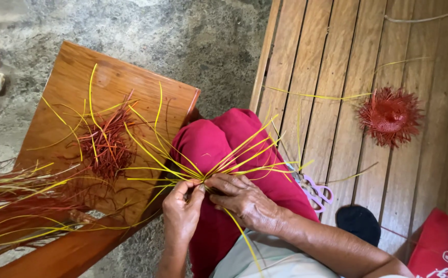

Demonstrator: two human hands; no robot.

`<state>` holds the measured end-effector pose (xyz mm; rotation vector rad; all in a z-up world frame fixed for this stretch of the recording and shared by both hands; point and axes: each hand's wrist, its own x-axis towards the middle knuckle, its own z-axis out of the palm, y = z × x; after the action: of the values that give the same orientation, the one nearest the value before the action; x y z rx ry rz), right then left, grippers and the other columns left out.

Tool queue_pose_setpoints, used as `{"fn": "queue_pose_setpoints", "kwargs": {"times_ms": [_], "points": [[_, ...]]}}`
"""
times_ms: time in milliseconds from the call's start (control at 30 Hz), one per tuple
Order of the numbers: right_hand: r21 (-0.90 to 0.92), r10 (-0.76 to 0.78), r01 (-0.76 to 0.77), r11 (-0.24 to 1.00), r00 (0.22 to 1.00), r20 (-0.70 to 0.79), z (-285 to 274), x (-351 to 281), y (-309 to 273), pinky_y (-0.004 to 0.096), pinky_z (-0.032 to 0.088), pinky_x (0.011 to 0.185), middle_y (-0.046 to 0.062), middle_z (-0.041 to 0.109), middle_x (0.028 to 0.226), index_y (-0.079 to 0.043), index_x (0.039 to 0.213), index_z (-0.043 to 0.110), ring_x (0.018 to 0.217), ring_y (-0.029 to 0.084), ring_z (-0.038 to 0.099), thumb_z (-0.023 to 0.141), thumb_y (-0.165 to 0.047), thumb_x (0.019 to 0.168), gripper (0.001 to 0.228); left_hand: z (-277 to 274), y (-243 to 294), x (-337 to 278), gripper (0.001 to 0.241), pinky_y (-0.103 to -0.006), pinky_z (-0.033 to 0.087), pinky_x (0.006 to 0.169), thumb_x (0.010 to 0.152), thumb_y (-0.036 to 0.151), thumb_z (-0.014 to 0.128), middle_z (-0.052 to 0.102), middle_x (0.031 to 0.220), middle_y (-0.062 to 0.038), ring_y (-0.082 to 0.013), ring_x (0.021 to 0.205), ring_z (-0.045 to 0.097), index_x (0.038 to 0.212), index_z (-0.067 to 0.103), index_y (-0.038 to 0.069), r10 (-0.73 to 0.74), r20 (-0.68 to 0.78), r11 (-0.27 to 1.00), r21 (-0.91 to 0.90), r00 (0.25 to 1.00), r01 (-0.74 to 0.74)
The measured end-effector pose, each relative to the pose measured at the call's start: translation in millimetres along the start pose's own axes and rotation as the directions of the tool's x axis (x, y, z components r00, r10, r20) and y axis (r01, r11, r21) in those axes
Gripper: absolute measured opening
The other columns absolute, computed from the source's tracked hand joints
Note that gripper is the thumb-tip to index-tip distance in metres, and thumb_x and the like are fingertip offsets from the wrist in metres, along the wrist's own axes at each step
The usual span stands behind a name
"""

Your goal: Weaving thin yellow and red strips into a decorative pattern

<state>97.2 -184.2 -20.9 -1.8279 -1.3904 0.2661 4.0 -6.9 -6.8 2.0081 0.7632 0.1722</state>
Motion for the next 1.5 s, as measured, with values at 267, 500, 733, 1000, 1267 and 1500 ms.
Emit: {"fn": "queue_pose_setpoints", "kwargs": {"times_ms": [267,500,733,1000,1267,1500], "points": [[-0.198,0.007,-0.011,0.98,1.0,-0.023,-28,3,-23,0.046,0.04,0.078,0.01,0.063,0.104,-0.012,0.11,0.067,0.09,0.032,0.058,0.065,-0.022,0.097,0.017,2,-4,-2,0.01,-0.0274,0.054,0.073,0.089,0.016,0.071,0.078,0.084,0.001,-0.0101,0.07,0.067,0.093,0.078,0.011,-0.049,0.013,0.998,-0.047,0.999,0.05],[-0.301,0.137,-0.17,0.938,0.982,-0.129,9,10,-3,0.045,0.045,0.07,0.007,0.061,0.079,-0.013,0.081,0.062,0.076,0.032,0.06,0.08,-0.039,0.088,0.033,1,-3,-3,0.012,-0.0311,0.055,0.077,0.09,0.019,0.07,0.08,0.091,0.0,-0.015,0.08,0.073,0.097,0.077,0.012,0.043,0.001,0.999,0.022,0.999,-0.043],[-0.011,0.311,-0.313,0.95,0.946,-0.088,3,11,2,0.044,0.047,0.073,0.004,0.067,0.08,-0.016,0.089,0.065,0.077,0.03,0.065,0.08,-0.028,0.083,0.02,3,-6,-4,0.016,-0.0335,0.055,0.087,0.093,0.02,0.068,0.08,0.097,-0.004,-0.0194,0.09,0.075,0.1,0.076,0.009,0.107,0.0,0.994,0.001,0.994,-0.107],[0.544,0.35,-0.44,0.715,0.898,0.266,-33,45,-6,0.026,0.05,0.07,-0.003,0.072,0.089,-0.005,0.105,0.073,0.081,0.004,0.058,0.061,-0.015,0.101,0.016,2,-8,-5,0.016,-0.0391,0.054,0.085,0.093,0.018,0.064,0.077,0.098,-0.007,-0.0274,0.091,0.074,0.101,0.073,0.008,0.216,-0.019,0.974,0.067,0.976,-0.215],[0.509,0.488,-0.668,0.542,0.744,0.457,-15,78,24,0.024,0.043,0.059,-0.007,0.069,0.077,-0.007,0.1,0.079,0.069,0.002,0.051,0.065,-0.021,0.097,0.021,2,-10,-4,0.019,-0.0353,0.054,0.079,0.09,0.022,0.068,0.076,0.094,-0.006,-0.0221,0.084,0.072,0.1,0.073,0.007,0.147,-0.012,0.989,0.02,0.989,-0.147],[0.76,0.287,-0.538,0.365,0.842,0.458,-40,80,-4,0.023,0.037,0.052,0.002,0.061,0.071,0.004,0.112,0.072,0.06,0.007,0.048,0.062,-0.016,0.102,0.024,13,-20,-6,0.01,-0.0406,0.049,0.06,0.086,0.018,0.063,0.064,0.069,-0.008,-0.0234,0.059,0.061,0.087,0.066,0.009,0.142,-0.094,0.985,0.116,0.985,-0.131]]}}
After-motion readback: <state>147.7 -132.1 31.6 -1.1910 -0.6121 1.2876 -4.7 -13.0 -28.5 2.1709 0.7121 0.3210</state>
